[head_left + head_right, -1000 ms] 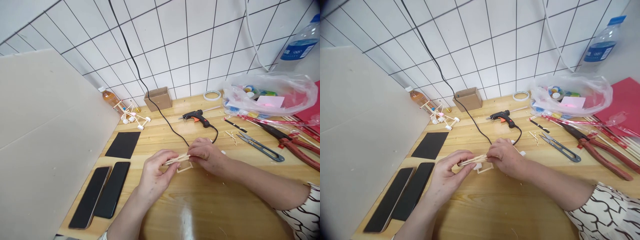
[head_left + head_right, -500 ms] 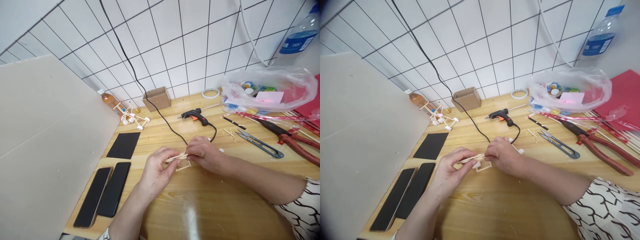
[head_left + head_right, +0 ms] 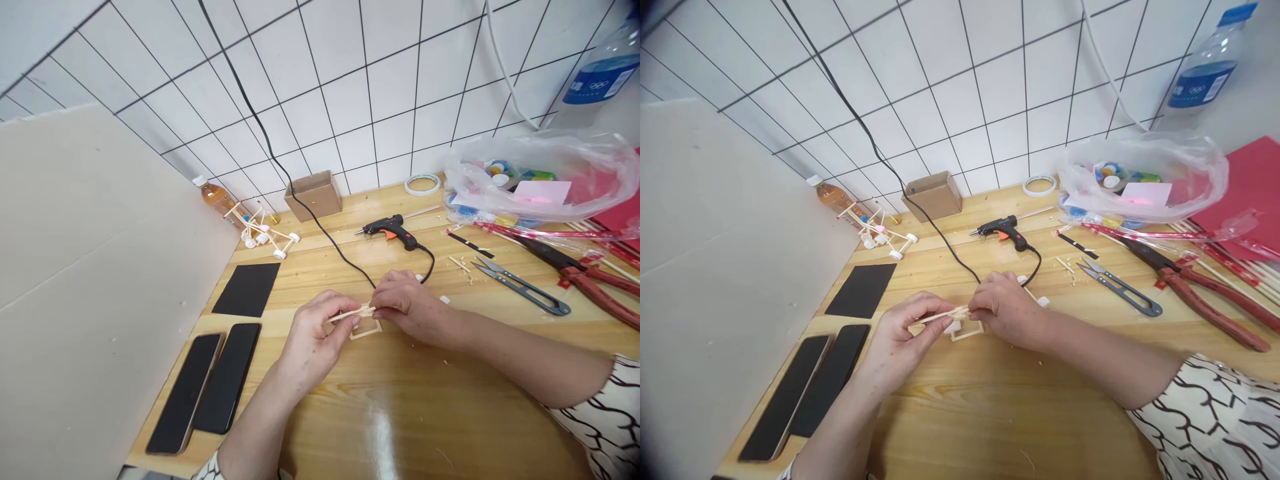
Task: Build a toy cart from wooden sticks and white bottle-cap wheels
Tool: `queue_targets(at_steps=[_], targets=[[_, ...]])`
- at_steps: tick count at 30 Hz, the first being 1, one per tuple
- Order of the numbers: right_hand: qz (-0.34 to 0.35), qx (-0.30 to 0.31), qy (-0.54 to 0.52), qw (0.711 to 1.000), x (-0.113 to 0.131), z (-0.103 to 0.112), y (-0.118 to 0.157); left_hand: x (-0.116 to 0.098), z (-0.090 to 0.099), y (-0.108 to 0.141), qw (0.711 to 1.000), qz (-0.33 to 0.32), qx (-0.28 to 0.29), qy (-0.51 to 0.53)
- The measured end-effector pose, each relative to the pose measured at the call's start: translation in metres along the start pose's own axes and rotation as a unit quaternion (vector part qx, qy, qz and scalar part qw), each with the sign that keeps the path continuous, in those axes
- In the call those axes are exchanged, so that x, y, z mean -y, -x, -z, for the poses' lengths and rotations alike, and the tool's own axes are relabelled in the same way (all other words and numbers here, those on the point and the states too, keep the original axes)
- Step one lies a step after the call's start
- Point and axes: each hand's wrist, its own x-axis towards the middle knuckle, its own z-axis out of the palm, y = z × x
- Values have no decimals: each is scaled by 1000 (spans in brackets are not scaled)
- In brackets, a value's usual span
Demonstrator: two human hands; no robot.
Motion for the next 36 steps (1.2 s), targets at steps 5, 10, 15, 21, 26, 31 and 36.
queue_targets(at_steps=[5,10,15,21,26,31,36], targets=[[1,0,-1,1000,0,-1,0,1,1,-1,1000,-7,8,-8],[4,-3,2,1000,-1,-1,-1,3,1,-1,1000,-13,12,-5],[6,-3,6,1000,0,0,-1,2,1,-1,1000,-10,11,-5],[17,-4,13,1000,3,2,-2,0,3,0,1000,5,5,-6],[34,-16,33,999,5,7,-3,-1,6,2,1000,10,-16,-14],[73,-42,76,994,4,12,-4,-2,5,3,999,33,-19,26],[119,-66,147,980,5,20,-6,-5,1,3,990,93,-32,103]])
